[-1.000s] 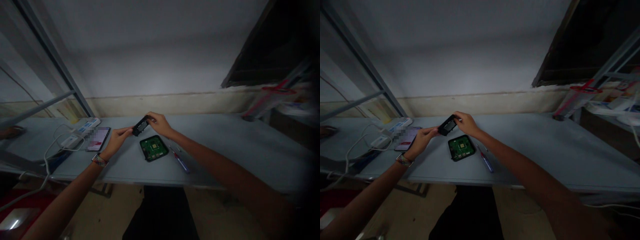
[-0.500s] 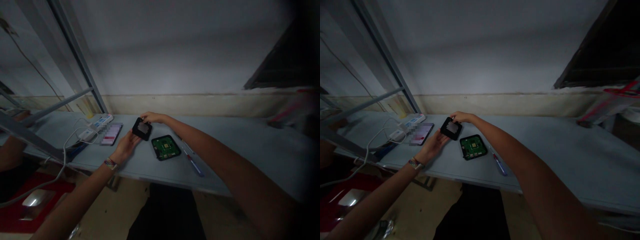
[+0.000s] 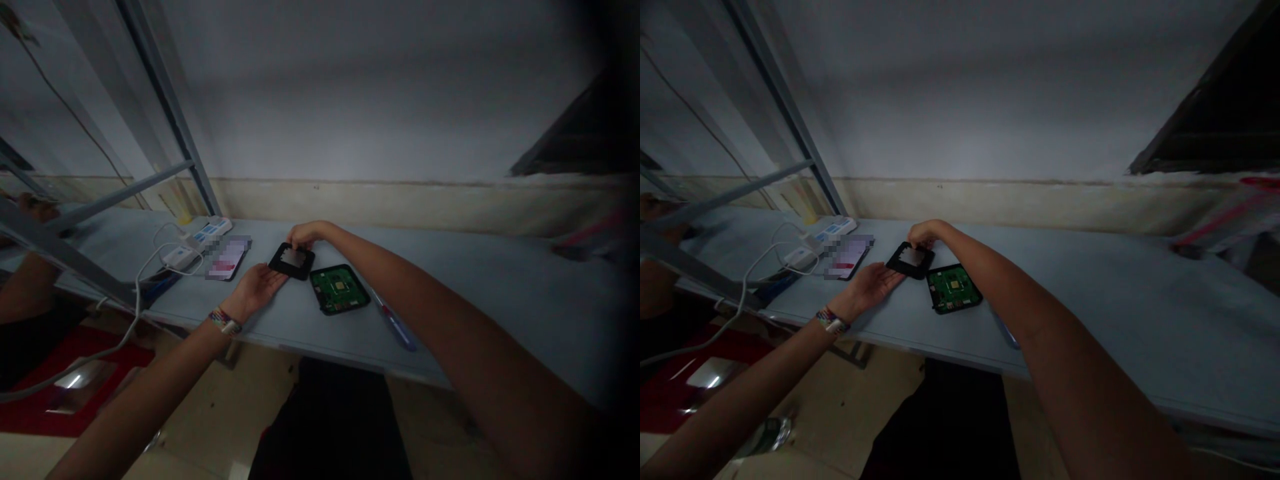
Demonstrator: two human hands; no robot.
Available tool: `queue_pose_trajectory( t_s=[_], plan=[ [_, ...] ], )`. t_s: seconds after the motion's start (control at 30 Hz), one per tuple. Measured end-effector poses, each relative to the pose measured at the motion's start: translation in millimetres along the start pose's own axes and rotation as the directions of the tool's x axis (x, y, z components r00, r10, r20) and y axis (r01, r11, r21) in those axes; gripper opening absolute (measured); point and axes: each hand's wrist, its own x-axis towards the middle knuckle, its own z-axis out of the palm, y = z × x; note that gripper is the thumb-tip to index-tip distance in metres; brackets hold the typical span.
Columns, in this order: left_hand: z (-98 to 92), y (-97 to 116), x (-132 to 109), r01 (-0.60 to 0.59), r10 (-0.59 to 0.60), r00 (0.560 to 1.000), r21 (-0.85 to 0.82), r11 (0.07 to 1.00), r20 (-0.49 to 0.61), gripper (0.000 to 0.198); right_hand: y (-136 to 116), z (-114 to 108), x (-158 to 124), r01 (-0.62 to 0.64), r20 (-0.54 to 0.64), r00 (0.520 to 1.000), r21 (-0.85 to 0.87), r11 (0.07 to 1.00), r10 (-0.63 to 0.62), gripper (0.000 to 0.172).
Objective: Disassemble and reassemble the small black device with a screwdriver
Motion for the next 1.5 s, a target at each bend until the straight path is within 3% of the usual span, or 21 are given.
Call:
queue_pose_trajectory(
  t_s=[0.2, 0.3, 0.4, 0.5, 0.7, 0.87, 0.93, 0.97, 1.03, 1.1, 1.17, 1.23, 1.5],
  plan=[
    [-11.9, 10, -10, 0.03, -0.03, 0.993, 0.006, 1.0, 0.113, 0.041, 3, 1, -3, 0.006, -0.007, 1.0, 0.127, 0.992, -0.005, 0.043],
    [-7.0, 17, -21, 0.036, -0.032, 0.995, -0.049, 0.998, 0.093, 0.035, 6, 2, -11, 0.061, -0.036, 0.998, 0.259, 0.964, -0.054, 0.028],
    [3.7, 24, -32, -0.042, 0.059, 0.993, -0.158, 0.987, 0.104, 0.031, 10, 2, -22, 0.147, -0.115, 0.987, 0.407, 0.901, -0.109, 0.01],
    [14.2, 29, -37, -0.125, 0.151, 0.978, -0.175, 0.977, 0.141, 0.039, 16, 1, -35, 0.222, -0.221, 0.968, 0.522, 0.824, -0.121, 0.013],
    [26.6, 18, -26, -0.206, 0.187, 0.935, 0.032, 0.978, 0.303, 0.054, 44, 2, -60, 0.249, -0.426, 0.904, 0.588, 0.769, 0.033, 0.015],
    [42.7, -7, -2, -0.237, 0.157, 0.928, 0.211, 0.948, 0.338, 0.057, 69, 7, -66, 0.125, -0.502, 0.834, 0.574, 0.809, 0.227, 0.043],
    [47.1, -19, 3, -0.325, 0.196, 0.919, 0.373, 0.869, 0.343, 0.06, 78, 8, -67, 0.073, -0.518, 0.808, 0.561, 0.825, 0.28, 0.044],
    [48.0, -25, 4, -0.4, 0.237, 0.901, 0.481, 0.781, 0.364, 0.06, 82, 8, -67, 0.051, -0.524, 0.798, 0.552, 0.832, 0.299, 0.044],
    [47.2, -38, -1, -0.557, 0.361, 0.829, 0.686, 0.468, 0.427, 0.059, 89, 9, -67, 0.01, -0.532, 0.783, 0.529, 0.848, 0.323, 0.043],
    [44.8, -51, -10, -0.606, 0.433, 0.743, 0.788, 0.111, 0.511, 0.051, 95, 10, -67, -0.02, -0.541, 0.775, 0.497, 0.868, 0.328, 0.044],
    [43.3, -63, -21, -0.59, 0.399, 0.717, 0.802, -0.089, 0.572, 0.046, 99, 12, -66, -0.045, -0.552, 0.771, 0.452, 0.891, 0.319, 0.044],
    [43.8, -72, -27, -0.573, 0.374, 0.719, 0.804, -0.156, 0.586, 0.045, 103, 14, -67, -0.068, -0.571, 0.764, 0.393, 0.917, 0.301, 0.043],
    [49.0, -76, -18, -0.623, 0.342, 0.688, 0.762, -0.175, 0.64, 0.027, 113, 23, -81, -0.104, -0.742, 0.664, 0.03, 0.994, 0.092, 0.04]
  ],
)
